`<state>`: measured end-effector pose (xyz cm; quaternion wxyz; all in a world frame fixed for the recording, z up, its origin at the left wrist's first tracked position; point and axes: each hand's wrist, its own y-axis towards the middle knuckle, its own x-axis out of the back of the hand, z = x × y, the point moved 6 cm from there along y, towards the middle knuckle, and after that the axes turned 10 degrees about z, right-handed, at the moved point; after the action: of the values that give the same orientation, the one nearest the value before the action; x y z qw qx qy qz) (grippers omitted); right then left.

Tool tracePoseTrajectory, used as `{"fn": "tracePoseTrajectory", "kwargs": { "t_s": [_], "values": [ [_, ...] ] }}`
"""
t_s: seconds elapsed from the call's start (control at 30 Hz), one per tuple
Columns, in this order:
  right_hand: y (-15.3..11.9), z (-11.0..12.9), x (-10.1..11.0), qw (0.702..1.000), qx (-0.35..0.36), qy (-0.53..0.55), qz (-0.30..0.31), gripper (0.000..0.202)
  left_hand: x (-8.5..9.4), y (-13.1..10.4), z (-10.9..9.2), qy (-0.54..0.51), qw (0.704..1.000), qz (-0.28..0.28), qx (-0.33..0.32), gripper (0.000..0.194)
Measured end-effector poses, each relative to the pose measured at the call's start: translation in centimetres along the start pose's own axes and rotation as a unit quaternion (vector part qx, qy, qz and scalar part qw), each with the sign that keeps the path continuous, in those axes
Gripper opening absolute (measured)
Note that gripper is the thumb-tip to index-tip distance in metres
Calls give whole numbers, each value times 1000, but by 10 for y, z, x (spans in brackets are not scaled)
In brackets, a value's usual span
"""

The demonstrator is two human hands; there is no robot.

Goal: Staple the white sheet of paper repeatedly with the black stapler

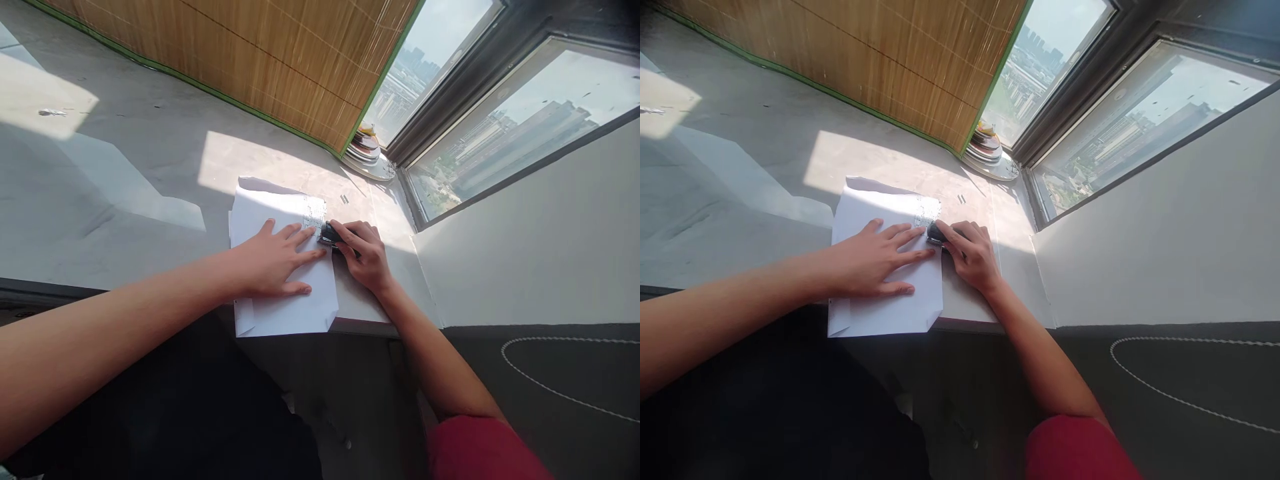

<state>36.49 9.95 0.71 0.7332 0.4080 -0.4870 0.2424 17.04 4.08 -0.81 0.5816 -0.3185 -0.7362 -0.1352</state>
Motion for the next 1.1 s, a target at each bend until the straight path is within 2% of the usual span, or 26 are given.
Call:
{"fn": "tracePoseTrajectory", "kwargs": {
  "t_s": [0.2, 0.47, 0.67, 0.8, 0.9, 1.1],
  "values": [
    [1, 1, 0, 1000, -1, -4, 7, 59, 0, 0, 0, 5, 1000, 6, 5, 81],
    [2, 2, 0, 1000, -16, -13, 24, 57, -1, 0, 3, -10, 999, -33, -14, 80],
    [5, 8, 1, 999, -20, -34, 37, 58, 1, -1, 0, -5, 1000, 9, 6, 82],
    [8, 13, -1, 997, -9, -66, 50, 57, 3, -2, -2, 5, 1000, 4, 3, 78],
    [8, 13, -1, 998, -19, -55, 24, 55, 2, -2, -1, 16, 1000, 9, 4, 77],
    [2, 0, 3, 995, -66, 17, -73, 51, 4, -2, -1, 25, 999, 19, 9, 77]
  ]
}}
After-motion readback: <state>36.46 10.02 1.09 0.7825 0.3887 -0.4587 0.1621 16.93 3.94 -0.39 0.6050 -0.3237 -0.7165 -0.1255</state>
